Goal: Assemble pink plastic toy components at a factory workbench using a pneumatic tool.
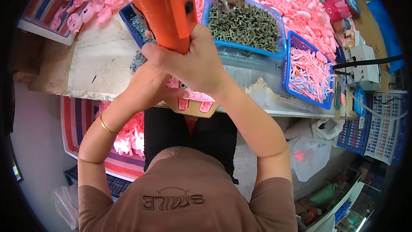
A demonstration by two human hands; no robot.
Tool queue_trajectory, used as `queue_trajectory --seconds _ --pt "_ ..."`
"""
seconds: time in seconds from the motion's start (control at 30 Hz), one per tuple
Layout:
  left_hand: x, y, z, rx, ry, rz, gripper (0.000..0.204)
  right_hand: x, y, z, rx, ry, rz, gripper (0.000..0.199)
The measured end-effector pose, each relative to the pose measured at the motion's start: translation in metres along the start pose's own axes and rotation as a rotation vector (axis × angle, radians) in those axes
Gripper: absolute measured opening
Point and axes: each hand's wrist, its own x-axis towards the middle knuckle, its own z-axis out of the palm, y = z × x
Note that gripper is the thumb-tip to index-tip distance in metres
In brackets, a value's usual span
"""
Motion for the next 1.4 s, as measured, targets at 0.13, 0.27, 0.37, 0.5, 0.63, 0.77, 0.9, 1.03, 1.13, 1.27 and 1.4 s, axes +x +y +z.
queue_trajectory --seconds 0.13,0.27,0.37,0.5,0.63,0.77,0.9,1.03,1.13,1.27,1.4 --pt "-0.007 0.001 0.002 0.062 -0.024 -0.023 0.052 -0.008 0.019 0.003 0.082 0.075 -0.027 0.021" --pt "-0.013 0.003 0.008 0.082 0.041 0.007 0.056 -0.012 0.010 0.000 0.037 0.046 0.035 0.023" --pt "-0.015 0.008 0.007 0.074 -0.006 -0.054 0.054 -0.021 0.005 -0.014 -0.047 0.102 0.032 0.024" --pt "-0.013 0.012 0.017 0.081 0.027 0.005 0.052 -0.032 0.003 -0.037 -0.166 0.158 -0.011 0.027" --pt "-0.010 0.018 0.023 0.091 0.006 0.065 0.047 -0.036 0.010 -0.042 -0.116 0.143 -0.031 0.027" --pt "-0.010 0.016 0.029 0.107 -0.011 0.060 0.042 -0.038 0.013 -0.044 -0.122 0.166 -0.011 0.025" --pt "-0.011 0.016 0.030 0.102 -0.014 0.062 0.041 -0.039 0.019 -0.044 -0.116 0.185 -0.045 0.019" --pt "-0.011 0.015 0.031 0.095 -0.010 0.052 0.043 -0.045 0.025 -0.041 -0.152 0.216 -0.113 0.012" --pt "-0.011 0.016 0.034 0.080 0.006 0.046 0.045 -0.048 0.033 -0.044 -0.197 0.260 -0.156 0.011" --pt "-0.012 0.017 0.036 0.086 0.033 0.053 0.042 -0.048 0.033 -0.043 -0.195 0.280 -0.165 0.011" --pt "-0.013 0.017 0.036 0.087 0.035 0.050 0.041 -0.045 0.028 -0.038 -0.126 0.254 -0.094 0.014"
